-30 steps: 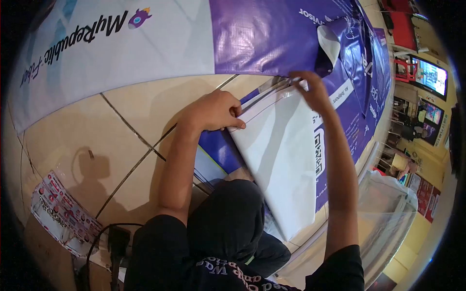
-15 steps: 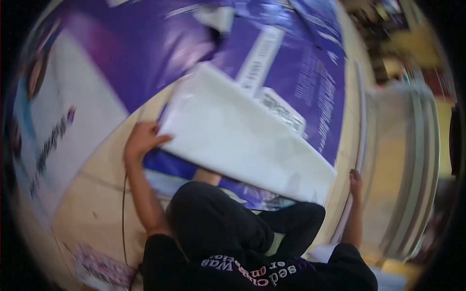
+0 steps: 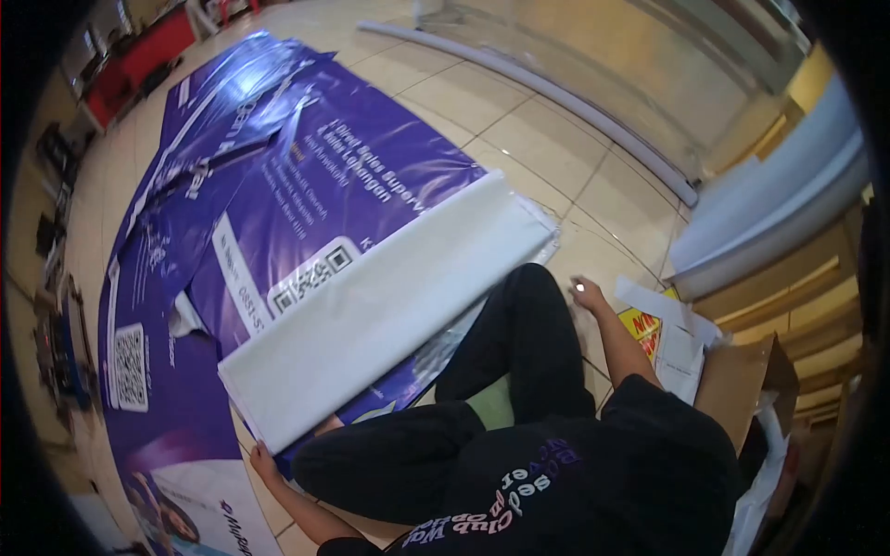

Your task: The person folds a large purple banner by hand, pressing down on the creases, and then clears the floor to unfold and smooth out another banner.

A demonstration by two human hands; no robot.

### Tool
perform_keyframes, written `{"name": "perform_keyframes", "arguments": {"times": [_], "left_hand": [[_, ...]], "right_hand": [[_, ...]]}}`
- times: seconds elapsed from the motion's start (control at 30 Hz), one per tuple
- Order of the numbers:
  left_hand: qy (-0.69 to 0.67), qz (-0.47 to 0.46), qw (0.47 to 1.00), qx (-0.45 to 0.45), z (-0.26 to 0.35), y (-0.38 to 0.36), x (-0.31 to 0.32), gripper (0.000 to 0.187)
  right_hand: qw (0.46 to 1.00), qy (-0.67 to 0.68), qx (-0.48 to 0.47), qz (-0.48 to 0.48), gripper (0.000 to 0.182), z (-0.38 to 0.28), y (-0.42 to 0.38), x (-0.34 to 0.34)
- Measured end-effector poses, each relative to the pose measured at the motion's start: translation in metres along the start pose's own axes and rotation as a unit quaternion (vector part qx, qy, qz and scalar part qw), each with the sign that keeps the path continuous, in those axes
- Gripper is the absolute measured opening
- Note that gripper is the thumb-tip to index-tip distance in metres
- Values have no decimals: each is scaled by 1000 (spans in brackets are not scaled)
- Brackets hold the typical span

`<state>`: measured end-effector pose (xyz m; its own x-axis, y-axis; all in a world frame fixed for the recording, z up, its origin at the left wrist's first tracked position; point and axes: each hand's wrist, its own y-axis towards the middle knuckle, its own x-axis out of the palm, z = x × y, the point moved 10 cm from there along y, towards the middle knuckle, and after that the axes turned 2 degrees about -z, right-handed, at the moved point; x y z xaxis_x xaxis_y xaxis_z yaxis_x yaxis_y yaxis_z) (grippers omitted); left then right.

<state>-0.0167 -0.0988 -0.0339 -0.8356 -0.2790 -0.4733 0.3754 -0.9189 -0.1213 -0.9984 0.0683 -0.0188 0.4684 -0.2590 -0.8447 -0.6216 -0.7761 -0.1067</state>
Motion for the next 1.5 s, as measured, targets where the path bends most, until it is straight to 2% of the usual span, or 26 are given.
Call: {"name": "perform_keyframes", "arguments": {"times": [0.03, 0.1, 0.2, 0.23, 0.3, 0.33, 0.4, 0.43, 0.47, 0.53, 0.6, 0.67, 0.73, 0.77, 0.8, 0.87, 0.9, 1.0, 1.03, 1.07, 1.13, 1.17, 1.23, 1.3, 1.43, 1.5], "left_hand": [[3, -7, 1000, 14, -1, 2, 4, 33], [170, 52, 983, 33, -3, 12, -8, 31], [263, 45, 963, 43, 8, 12, -7, 24], [263, 45, 963, 47, -1, 15, -10, 24], [82, -7, 994, -73, -44, 24, -15, 17], [86, -1, 993, -75, -34, 20, -16, 17], [39, 10, 988, -151, -35, 4, -16, 19], [64, 48, 988, -134, -30, 1, -18, 19], [66, 55, 987, -138, -28, 2, -18, 19], [168, 52, 984, -21, -4, 2, -7, 22], [206, 87, 975, -14, -1, -4, -4, 22], [252, 108, 962, 5, 5, -8, -5, 22], [236, 171, 956, 22, 7, -17, -21, 25], [264, 189, 946, -4, 13, -22, -24, 24], [265, 184, 947, 6, 21, -18, -25, 24], [358, 113, 926, -27, 3, -14, -20, 28], [375, 82, 923, -34, 2, -12, -17, 28], [377, 14, 925, -40, 14, -14, -1, 29], [382, -7, 923, -44, 19, -17, 1, 29], [383, -27, 922, -51, 22, -20, 7, 29], [391, -62, 916, -61, 31, -28, 15, 29], [393, -77, 914, -69, 35, -33, 20, 29], [400, -102, 907, -87, 45, -42, 32, 30], [411, -125, 898, -94, 56, -47, 42, 30], [426, -150, 886, -110, 73, -57, 57, 31], [429, -153, 882, -120, 81, -61, 61, 31]], "right_hand": [[999, 45, -22, 13, 38, -17, 18, -15], [993, 96, -35, 54, 37, -34, 57, -32], [983, 141, -70, 94, 37, -41, 108, -26], [986, 117, -34, 111, 38, -41, 121, -26], [985, 113, 32, 129, 36, -38, 142, -18], [985, 116, 31, 122, 36, -42, 150, -12], [987, 102, 76, 95, 32, -39, 165, 3], [984, 113, 53, 131, 26, -37, 172, 7], [985, 113, 50, 123, 26, -31, 181, 16], [983, 131, 9, 127, 26, -43, 187, 11], [984, 119, -5, 135, 27, -68, 193, 0], [965, 208, -75, 138, 27, -119, 191, -24], [964, 223, -60, 131, 29, -138, 171, -41], [961, 239, -60, 125, 31, -138, 165, -45], [960, 242, -52, 132, 31, -119, 161, -28], [967, 120, -11, 225, 37, -58, 145, 8], [966, 176, 6, 190, 45, -54, 141, 13], [970, 147, 65, 185, 46, -54, 143, 0], [977, 152, 104, 107, 45, -47, 150, 6], [975, 162, 109, 110, 45, -46, 146, -1], [945, 276, 172, 36, 34, -36, 148, 7], [943, 283, 172, 39, 34, -37, 145, 11], [961, 222, 3, 164, 26, -68, 126, 4], [963, 99, -156, 194, 17, -117, 92, -13], [958, 176, -138, 178, 13, -106, 87, -12], [952, 162, -160, 203, 13, -106, 86, -14]]}}
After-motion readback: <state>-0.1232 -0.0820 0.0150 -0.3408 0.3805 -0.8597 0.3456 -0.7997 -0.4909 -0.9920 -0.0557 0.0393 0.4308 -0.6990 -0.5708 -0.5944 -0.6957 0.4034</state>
